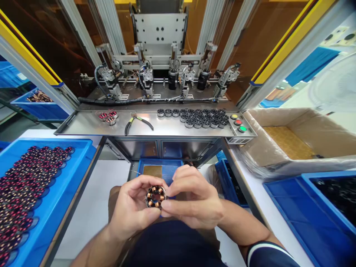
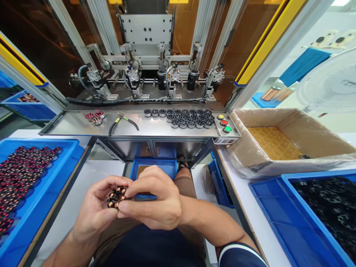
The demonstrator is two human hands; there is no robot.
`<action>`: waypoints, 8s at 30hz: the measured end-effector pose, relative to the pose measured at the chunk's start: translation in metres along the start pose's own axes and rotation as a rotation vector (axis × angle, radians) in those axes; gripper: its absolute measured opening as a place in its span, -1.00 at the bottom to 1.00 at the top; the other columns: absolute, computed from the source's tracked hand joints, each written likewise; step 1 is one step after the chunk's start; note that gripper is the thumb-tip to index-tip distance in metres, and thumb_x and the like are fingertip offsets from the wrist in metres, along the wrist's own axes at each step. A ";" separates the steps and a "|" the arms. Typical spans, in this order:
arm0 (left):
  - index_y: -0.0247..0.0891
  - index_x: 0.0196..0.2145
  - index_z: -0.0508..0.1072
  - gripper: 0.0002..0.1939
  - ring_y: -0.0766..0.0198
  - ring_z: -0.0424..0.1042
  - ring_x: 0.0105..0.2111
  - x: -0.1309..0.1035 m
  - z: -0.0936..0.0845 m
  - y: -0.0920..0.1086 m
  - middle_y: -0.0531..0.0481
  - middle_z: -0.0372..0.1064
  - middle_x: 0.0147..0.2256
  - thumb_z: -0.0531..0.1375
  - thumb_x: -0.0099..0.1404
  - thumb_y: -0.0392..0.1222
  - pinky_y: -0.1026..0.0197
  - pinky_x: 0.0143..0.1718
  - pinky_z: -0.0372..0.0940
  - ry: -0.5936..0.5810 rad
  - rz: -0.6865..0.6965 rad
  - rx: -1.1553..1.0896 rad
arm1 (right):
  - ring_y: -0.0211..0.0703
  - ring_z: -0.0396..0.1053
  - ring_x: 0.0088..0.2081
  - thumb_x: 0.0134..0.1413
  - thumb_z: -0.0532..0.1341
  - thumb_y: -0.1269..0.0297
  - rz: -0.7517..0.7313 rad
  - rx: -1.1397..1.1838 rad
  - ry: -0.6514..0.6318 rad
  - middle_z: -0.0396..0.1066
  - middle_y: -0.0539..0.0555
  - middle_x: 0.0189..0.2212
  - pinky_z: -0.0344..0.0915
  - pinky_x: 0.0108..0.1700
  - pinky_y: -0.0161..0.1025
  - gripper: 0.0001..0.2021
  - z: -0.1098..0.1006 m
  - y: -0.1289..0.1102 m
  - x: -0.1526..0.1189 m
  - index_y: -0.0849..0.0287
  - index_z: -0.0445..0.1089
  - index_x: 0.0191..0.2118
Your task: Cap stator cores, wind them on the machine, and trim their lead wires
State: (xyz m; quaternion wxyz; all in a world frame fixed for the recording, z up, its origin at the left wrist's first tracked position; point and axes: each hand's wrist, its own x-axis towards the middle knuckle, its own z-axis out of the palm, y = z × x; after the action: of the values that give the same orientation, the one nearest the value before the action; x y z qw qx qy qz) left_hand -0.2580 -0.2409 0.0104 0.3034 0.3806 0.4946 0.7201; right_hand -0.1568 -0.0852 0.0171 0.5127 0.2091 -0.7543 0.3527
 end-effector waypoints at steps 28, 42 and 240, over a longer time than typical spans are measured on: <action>-0.17 0.09 0.46 -0.37 0.24 0.51 -0.26 -0.006 -0.008 -0.010 -0.08 0.50 -0.19 0.39 0.13 0.16 0.33 -0.21 0.43 0.004 -0.091 -0.002 | -0.22 0.43 -0.38 0.32 0.16 0.36 0.291 -0.074 0.165 0.42 0.08 -0.45 0.47 -0.34 -0.29 -0.89 0.021 -0.010 -0.008 0.20 0.41 -0.25; -0.10 0.19 0.40 -0.57 0.25 0.50 -0.28 -0.004 -0.016 -0.021 -0.07 0.50 -0.24 0.18 0.41 -0.02 0.27 -0.28 0.43 -0.152 -0.126 -0.276 | -0.24 0.40 -0.39 0.30 0.17 0.42 0.271 -0.176 0.087 0.40 0.10 -0.45 0.42 -0.34 -0.33 -0.89 0.014 -0.009 -0.008 0.25 0.41 -0.27; -0.09 -0.04 0.57 -0.58 0.18 0.55 -0.11 -0.005 -0.008 0.002 -0.08 0.52 -0.04 0.40 0.15 -0.37 0.30 -0.15 0.47 0.083 0.043 0.187 | -0.25 0.35 -0.38 0.19 0.27 0.39 0.675 0.237 0.087 0.38 0.03 -0.45 0.34 -0.29 -0.25 -0.86 0.010 -0.015 -0.004 0.20 0.44 -0.42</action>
State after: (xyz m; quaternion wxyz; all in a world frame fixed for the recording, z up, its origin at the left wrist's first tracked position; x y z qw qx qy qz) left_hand -0.2627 -0.2497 0.0091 0.2302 0.3879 0.5634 0.6922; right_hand -0.1510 -0.1030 0.0160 0.3711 -0.0091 -0.7123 0.5957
